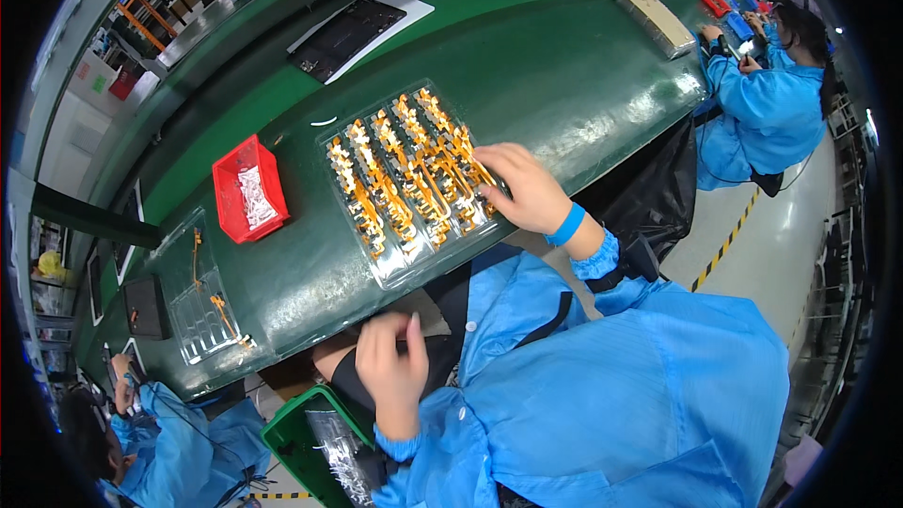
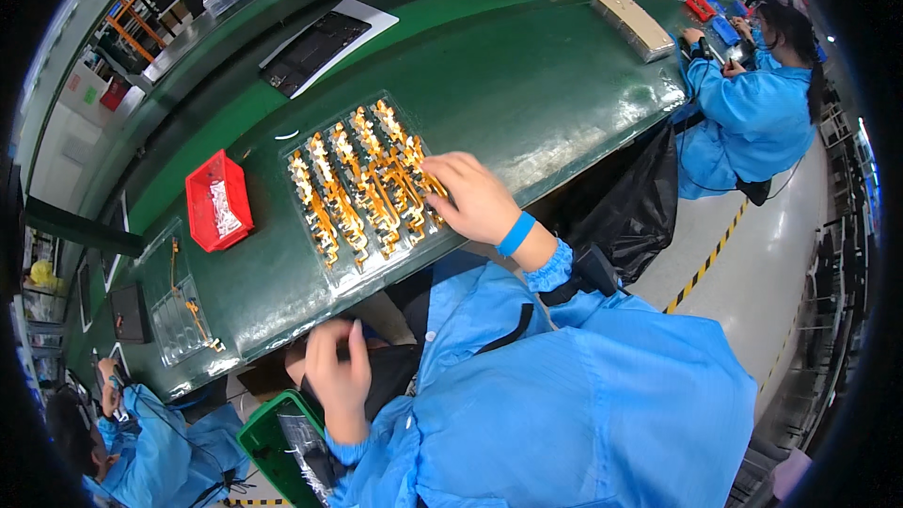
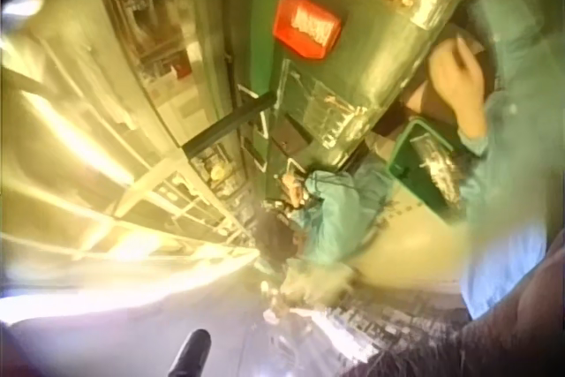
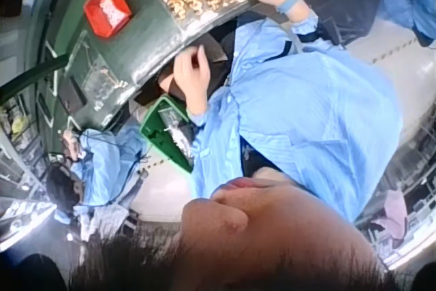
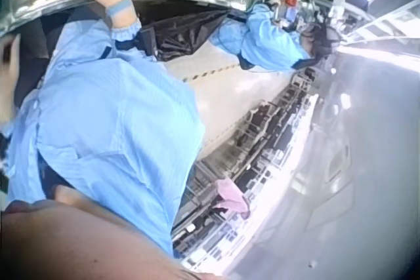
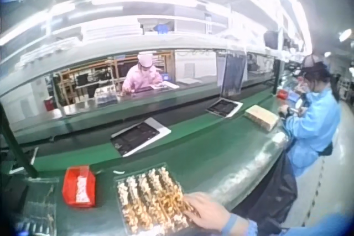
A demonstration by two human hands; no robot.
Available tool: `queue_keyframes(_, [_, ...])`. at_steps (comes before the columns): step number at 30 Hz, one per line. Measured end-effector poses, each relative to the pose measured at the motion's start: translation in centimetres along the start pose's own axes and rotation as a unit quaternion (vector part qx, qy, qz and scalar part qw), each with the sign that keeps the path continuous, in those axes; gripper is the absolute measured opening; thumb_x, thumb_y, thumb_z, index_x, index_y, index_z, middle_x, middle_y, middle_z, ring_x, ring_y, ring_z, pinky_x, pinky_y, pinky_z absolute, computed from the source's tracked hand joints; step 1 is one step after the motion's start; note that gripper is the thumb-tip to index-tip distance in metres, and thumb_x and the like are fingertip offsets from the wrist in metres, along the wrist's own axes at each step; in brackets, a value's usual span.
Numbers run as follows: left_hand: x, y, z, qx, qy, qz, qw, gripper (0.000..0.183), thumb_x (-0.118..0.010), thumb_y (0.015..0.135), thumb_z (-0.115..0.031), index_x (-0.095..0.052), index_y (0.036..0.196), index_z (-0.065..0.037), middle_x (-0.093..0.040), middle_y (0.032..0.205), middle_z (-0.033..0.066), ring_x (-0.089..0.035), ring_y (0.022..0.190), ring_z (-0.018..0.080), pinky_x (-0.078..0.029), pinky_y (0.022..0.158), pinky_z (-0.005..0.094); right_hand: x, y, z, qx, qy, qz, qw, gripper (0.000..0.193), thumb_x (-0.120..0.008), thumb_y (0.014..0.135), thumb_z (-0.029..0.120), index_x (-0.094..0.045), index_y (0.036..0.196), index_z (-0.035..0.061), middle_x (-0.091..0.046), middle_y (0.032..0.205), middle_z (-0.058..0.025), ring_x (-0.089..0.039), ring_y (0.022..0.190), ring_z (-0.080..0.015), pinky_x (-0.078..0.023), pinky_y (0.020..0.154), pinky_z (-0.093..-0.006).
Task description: The worker is assembling small electronic components and placing them into a plastic tray on an assembly line.
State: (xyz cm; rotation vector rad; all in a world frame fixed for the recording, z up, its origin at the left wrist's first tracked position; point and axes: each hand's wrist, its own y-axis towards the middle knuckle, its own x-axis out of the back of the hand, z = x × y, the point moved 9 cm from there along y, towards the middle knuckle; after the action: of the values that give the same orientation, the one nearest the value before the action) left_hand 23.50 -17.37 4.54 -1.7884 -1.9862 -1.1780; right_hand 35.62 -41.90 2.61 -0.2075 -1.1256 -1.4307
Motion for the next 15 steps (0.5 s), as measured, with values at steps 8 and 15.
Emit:
queue_keyframes(8, [-4.4,6.9,4.3,0.030,0.250,-0.036,0.967,0.017,-0.069,0.083,-0.010,-0.068,0.097,0.000,-0.060,0.109,0.0137,-0.057,0.097,0.0336,-0.047,0.084,0.0420,-2.3,-1.3,-2.1,-0.004,0.004,0.066,0.998,0.036,-0.064,0.089,0.019,-0.060,0.121,0.0048,-0.057,0.133,-0.0100,-0.048,0.128,-0.0309,-0.040,0.104,-0.0421])
queue_keyframes(15, [-5.4,7.5,4.0,-0.026,0.277,-0.026,0.960,0.012,-0.064,0.085,-0.005,-0.070,0.093,0.000,-0.067,0.099,0.0138,-0.062,0.092,0.0334,-0.051,0.078,0.0406,-1.4,-0.8,-1.7,0.012,0.031,0.046,0.998,0.035,-0.066,0.087,0.017,-0.061,0.119,0.0042,-0.059,0.130,-0.0104,-0.049,0.127,-0.0321,-0.042,0.103,-0.0422])
